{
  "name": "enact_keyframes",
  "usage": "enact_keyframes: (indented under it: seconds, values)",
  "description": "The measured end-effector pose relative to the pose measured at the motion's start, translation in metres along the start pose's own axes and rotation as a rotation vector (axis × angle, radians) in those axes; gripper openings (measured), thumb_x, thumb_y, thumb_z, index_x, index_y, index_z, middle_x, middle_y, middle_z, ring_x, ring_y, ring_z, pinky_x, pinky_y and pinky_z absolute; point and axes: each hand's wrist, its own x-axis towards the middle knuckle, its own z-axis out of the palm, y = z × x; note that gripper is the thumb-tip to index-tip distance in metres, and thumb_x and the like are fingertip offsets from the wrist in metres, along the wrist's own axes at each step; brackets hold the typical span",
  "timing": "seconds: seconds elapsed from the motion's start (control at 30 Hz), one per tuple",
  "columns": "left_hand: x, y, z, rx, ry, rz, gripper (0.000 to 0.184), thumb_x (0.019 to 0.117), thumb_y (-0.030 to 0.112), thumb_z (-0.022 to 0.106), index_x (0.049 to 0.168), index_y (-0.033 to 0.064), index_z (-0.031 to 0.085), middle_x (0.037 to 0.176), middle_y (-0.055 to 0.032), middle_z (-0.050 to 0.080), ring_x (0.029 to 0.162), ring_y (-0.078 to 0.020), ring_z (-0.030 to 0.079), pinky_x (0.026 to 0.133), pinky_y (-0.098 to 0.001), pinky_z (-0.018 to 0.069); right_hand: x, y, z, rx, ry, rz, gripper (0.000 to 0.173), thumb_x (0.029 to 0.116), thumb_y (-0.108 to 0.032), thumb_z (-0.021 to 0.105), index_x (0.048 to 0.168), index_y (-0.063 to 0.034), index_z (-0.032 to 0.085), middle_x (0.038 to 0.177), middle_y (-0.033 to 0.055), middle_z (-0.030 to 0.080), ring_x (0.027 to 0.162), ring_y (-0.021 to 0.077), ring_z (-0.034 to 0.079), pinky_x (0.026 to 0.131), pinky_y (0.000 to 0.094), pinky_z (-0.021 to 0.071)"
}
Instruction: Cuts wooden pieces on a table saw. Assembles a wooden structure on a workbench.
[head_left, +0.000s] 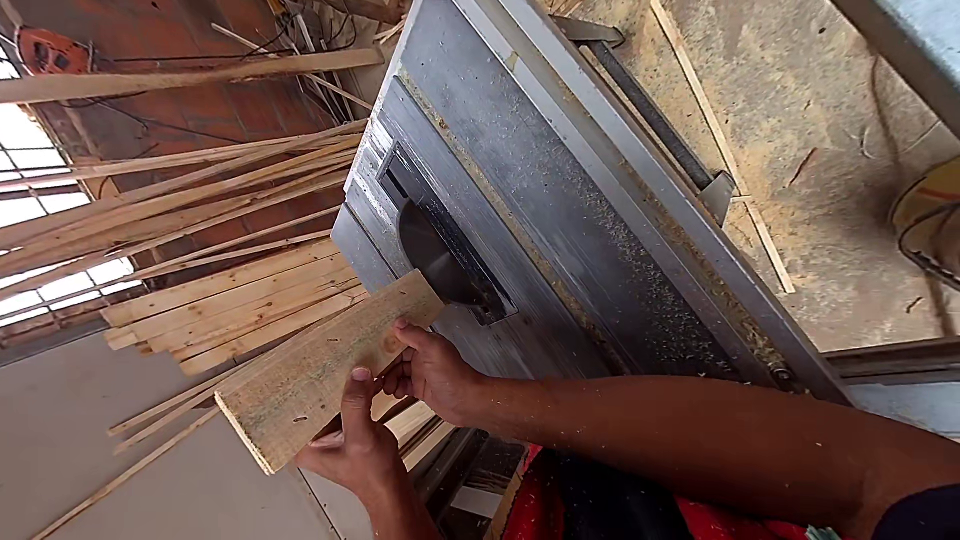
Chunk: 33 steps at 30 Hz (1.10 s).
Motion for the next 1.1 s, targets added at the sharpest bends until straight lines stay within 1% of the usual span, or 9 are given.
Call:
enact_keyframes:
  seconds: [0.07, 0.17, 0.3, 0.37, 0.5, 0.67, 0.77, 0.93, 1.1]
  values:
    - [-0.005, 0.004, -0.007, -0.007, 0.016, 0.001, 0.031, 0.0765, -0.003, 0.066, 0.105, -0.0059, 0.054, 0.076, -0.0129, 0.070, 0.066, -0.0280, 0.073, 0.062, -0.0461, 0.0647, 0.001, 0.005, -0.002, -0.036, -0.033, -0.014, 0.047, 0.1126, -0.034, 0.034, 0.091, -0.0029, 0.061, 0.072, 0.0046, 0.069, 0.066, 0.0093, 0.066, 0.067, 0.0243, 0.0541]
    - [-0.008, 0.012, -0.014, 0.012, 0.026, 0.008, 0.041, 0.0780, 0.002, 0.066, 0.114, -0.0031, 0.049, 0.080, -0.0092, 0.071, 0.069, -0.0256, 0.074, 0.061, -0.0446, 0.0649, 0.000, 0.005, 0.002, -0.078, -0.092, -0.006, 0.043, 0.1122, -0.033, 0.036, 0.092, -0.0044, 0.061, 0.072, 0.0029, 0.069, 0.066, 0.0080, 0.066, 0.066, 0.0236, 0.0541]
    - [-0.003, -0.001, -0.005, 0.009, 0.024, -0.002, 0.036, 0.0782, 0.001, 0.069, 0.110, -0.0053, 0.053, 0.079, -0.0121, 0.070, 0.067, -0.0268, 0.073, 0.061, -0.0456, 0.0647, -0.008, -0.007, 0.008, -0.058, -0.033, 0.065, 0.050, 0.1113, -0.044, 0.035, 0.097, -0.0030, 0.061, 0.076, 0.0062, 0.070, 0.064, 0.0112, 0.065, 0.063, 0.0260, 0.0544]
    - [-0.001, -0.005, 0.003, 0.009, 0.021, -0.013, 0.034, 0.0798, 0.000, 0.067, 0.110, -0.0061, 0.053, 0.078, -0.0130, 0.070, 0.065, -0.0273, 0.073, 0.060, -0.0457, 0.0649, -0.004, -0.013, 0.005, -0.049, -0.008, 0.071, 0.050, 0.1110, -0.045, 0.035, 0.098, -0.0036, 0.061, 0.076, 0.0061, 0.069, 0.063, 0.0114, 0.065, 0.063, 0.0261, 0.0541]
    - [-0.002, -0.004, 0.012, 0.048, 0.020, -0.016, 0.023, 0.0804, -0.004, 0.066, 0.101, -0.0086, 0.056, 0.074, -0.0136, 0.069, 0.063, -0.0258, 0.072, 0.060, -0.0435, 0.0649, -0.003, -0.013, 0.002, 0.022, 0.012, 0.074, 0.048, 0.1101, -0.046, 0.038, 0.095, -0.0051, 0.060, 0.075, 0.0058, 0.068, 0.062, 0.0117, 0.064, 0.059, 0.0259, 0.0527]
    - [-0.008, 0.006, 0.007, -0.001, 0.067, 0.020, 0.028, 0.0785, -0.002, 0.064, 0.104, -0.0072, 0.053, 0.074, -0.0118, 0.069, 0.065, -0.0261, 0.073, 0.059, -0.0444, 0.0642, -0.001, -0.009, 0.005, -0.057, -0.053, 0.033, 0.045, 0.1111, -0.040, 0.039, 0.093, -0.0047, 0.061, 0.073, 0.0041, 0.069, 0.064, 0.0097, 0.066, 0.064, 0.0255, 0.0540]
    - [-0.011, 0.007, 0.001, -0.014, 0.087, 0.032, 0.030, 0.0809, 0.000, 0.063, 0.108, -0.0059, 0.052, 0.077, -0.0104, 0.070, 0.068, -0.0256, 0.073, 0.061, -0.0451, 0.0645, 0.001, -0.008, 0.007, -0.129, -0.111, 0.023, 0.044, 0.1110, -0.039, 0.039, 0.090, -0.0069, 0.060, 0.073, 0.0021, 0.069, 0.065, 0.0081, 0.066, 0.066, 0.0249, 0.0538]
    - [-0.007, -0.006, 0.011, 0.046, 0.062, -0.019, 0.032, 0.0805, -0.002, 0.067, 0.109, -0.0077, 0.053, 0.077, -0.0134, 0.070, 0.065, -0.0270, 0.073, 0.061, -0.0454, 0.0648, 0.001, -0.015, 0.002, -0.066, -0.036, 0.088, 0.048, 0.1099, -0.046, 0.038, 0.097, -0.0063, 0.061, 0.076, 0.0037, 0.068, 0.064, 0.0101, 0.064, 0.063, 0.0258, 0.0533]
    - [-0.006, -0.003, 0.017, 0.041, 0.053, -0.006, 0.028, 0.0782, -0.003, 0.067, 0.103, -0.0079, 0.055, 0.074, -0.0134, 0.069, 0.063, -0.0265, 0.072, 0.059, -0.0443, 0.0645, -0.003, -0.017, 0.004, -0.054, 0.016, 0.055, 0.050, 0.1105, -0.046, 0.036, 0.093, -0.0056, 0.060, 0.073, 0.0039, 0.067, 0.061, 0.0100, 0.062, 0.062, 0.0252, 0.0517]
